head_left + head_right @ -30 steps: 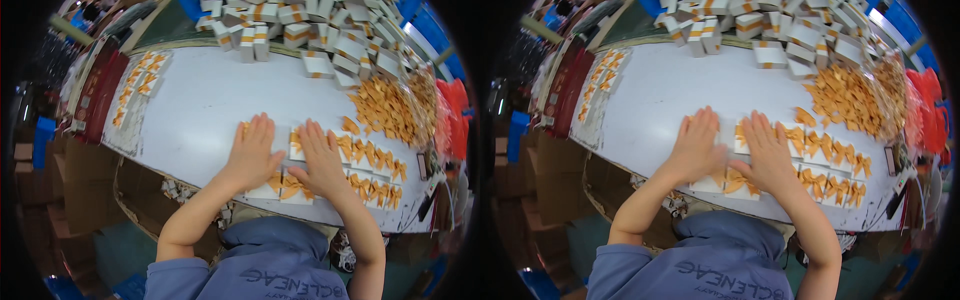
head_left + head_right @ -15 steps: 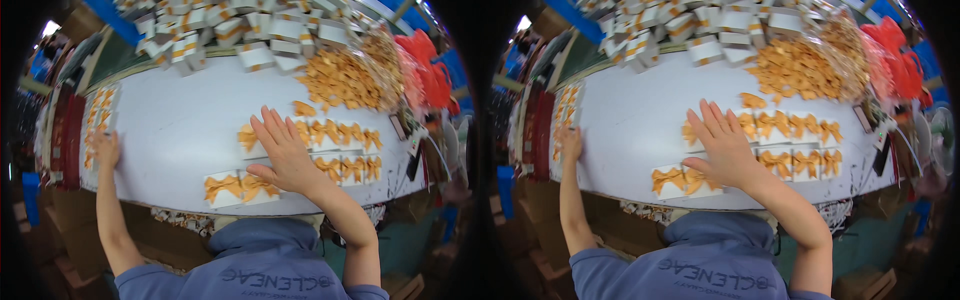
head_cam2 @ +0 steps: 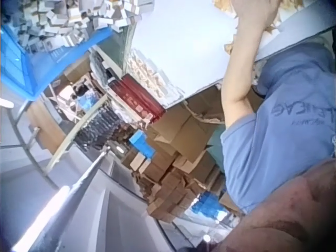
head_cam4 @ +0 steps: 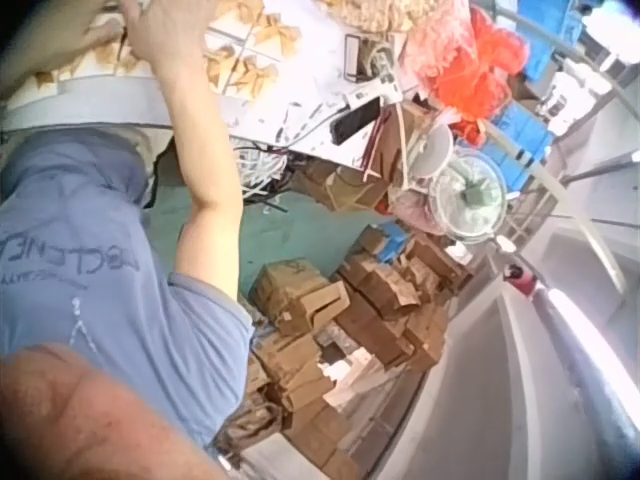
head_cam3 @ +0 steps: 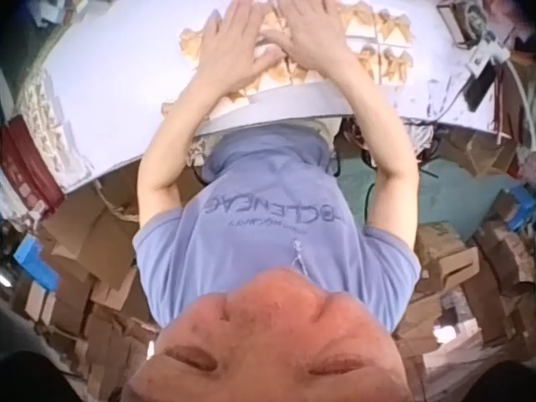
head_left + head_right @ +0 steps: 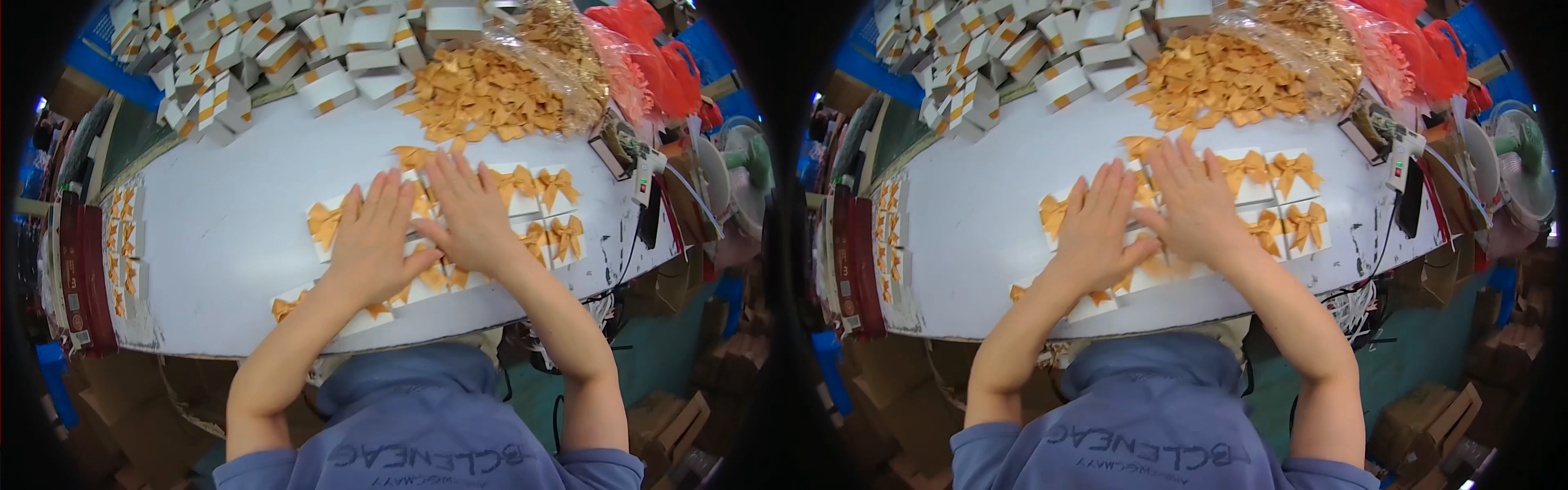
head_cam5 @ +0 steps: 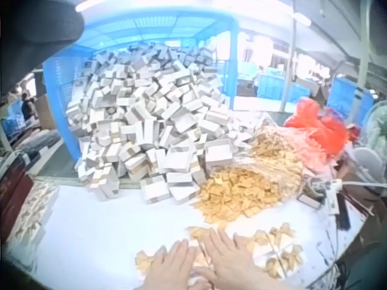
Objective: Assembling small gift boxes by applying hot glue to the lids and attaching orange ribbon bows.
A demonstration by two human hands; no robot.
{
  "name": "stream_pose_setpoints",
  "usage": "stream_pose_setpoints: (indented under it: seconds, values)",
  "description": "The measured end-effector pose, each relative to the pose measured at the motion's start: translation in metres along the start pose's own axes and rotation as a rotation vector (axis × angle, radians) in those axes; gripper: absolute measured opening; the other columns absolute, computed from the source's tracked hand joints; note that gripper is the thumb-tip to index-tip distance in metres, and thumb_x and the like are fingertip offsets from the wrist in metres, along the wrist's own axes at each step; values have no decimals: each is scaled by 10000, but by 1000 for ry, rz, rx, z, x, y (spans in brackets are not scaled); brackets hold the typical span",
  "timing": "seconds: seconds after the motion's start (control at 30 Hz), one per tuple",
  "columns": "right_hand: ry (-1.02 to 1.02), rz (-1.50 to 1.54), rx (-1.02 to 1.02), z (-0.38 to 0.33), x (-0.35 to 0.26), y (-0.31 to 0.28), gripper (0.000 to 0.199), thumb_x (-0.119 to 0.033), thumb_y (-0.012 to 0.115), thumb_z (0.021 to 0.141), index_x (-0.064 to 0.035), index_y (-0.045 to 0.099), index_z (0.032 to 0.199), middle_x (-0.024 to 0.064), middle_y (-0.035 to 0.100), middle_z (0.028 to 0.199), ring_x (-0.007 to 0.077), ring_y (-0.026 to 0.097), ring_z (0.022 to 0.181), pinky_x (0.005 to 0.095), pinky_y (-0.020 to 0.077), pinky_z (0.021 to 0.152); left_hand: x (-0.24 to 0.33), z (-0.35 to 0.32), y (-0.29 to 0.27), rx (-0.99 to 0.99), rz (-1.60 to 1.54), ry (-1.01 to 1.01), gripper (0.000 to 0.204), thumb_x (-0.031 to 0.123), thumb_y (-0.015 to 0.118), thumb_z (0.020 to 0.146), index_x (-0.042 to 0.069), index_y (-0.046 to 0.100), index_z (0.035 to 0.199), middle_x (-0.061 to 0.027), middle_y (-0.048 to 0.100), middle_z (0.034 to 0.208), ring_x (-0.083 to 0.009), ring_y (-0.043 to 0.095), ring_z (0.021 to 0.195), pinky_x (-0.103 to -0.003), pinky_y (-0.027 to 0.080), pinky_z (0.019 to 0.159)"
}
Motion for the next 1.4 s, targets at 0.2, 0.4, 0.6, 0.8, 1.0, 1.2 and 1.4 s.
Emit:
stream_pose_setpoints:
  seconds: [0.2, 0.4, 0.6, 0.8, 1.0, 1.2, 1.4]
  values:
    - [59, 48, 226, 0, 27, -42, 686, -414, 522, 840, 3, 308, 1340, 214, 291, 1394, 353, 268, 1301, 506, 199, 1039, 1, -1, -29, -37, 78, -38, 877, 521, 560, 765, -29, 235, 1365, -234, 203, 1427, -344, 181, 1339, -520, 105, 1063]
    - [193, -111, 14, -32, 65, -17, 703, -449, 483, 856, -35, 258, 1378, 198, 234, 1428, 341, 194, 1334, 506, 163, 1050, -3, -21, -13, -110, 121, -36, 793, 402, 599, 774, 18, 254, 1376, -206, 198, 1439, -361, 181, 1334, -535, 91, 1057]
    - [154, -127, 247, -37, 61, -48, 741, -497, 468, 848, -36, 244, 1384, 197, 223, 1433, 329, 188, 1339, 503, 148, 1059, 1, -27, -44, 51, 38, -112, 708, 383, 560, 810, 32, 293, 1364, -195, 232, 1429, -363, 188, 1329, -529, 93, 1059]
    - [145, 57, -8, -41, 67, -34, 724, -449, 517, 831, -42, 267, 1375, 195, 246, 1425, 337, 235, 1321, 493, 160, 1057, -12, -37, -21, -139, 89, -166, 713, 318, 569, 784, 30, 279, 1369, -185, 225, 1437, -372, 166, 1336, -523, 74, 1067]
    - [327, 13, 64, -87, 112, -32, 694, -396, 558, 810, -108, 290, 1381, 190, 254, 1424, 375, 237, 1309, 511, 179, 1048, -25, -68, -41, 27, 221, -146, 720, 317, 555, 790, 43, 254, 1384, -184, 197, 1448, -371, 164, 1337, -524, 58, 1069]
    - [258, -160, 150, -77, 88, -54, 770, -411, 609, 761, -63, 296, 1372, 181, 251, 1428, 359, 230, 1319, 492, 197, 1049, -25, -70, -38, -56, 135, -235, 773, 346, 578, 771, 24, 235, 1385, -212, 162, 1449, -380, 150, 1340, -538, 72, 1062]
    - [-240, 42, 164, -59, 0, -45, 866, -563, 576, 710, -13, 336, 1335, 170, 293, 1409, 282, 214, 1340, 471, 125, 1078, 36, -26, -50, 22, 115, 77, 931, 523, 616, 696, -45, 270, 1348, -238, 235, 1415, -368, 210, 1326, -547, 123, 1044]
Point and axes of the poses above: each hand's wrist, its own z-axis towards the middle knuckle, its own y-axis out of the palm, x = y × z, the point moved 1 cm from there along z, towards the middle knuckle
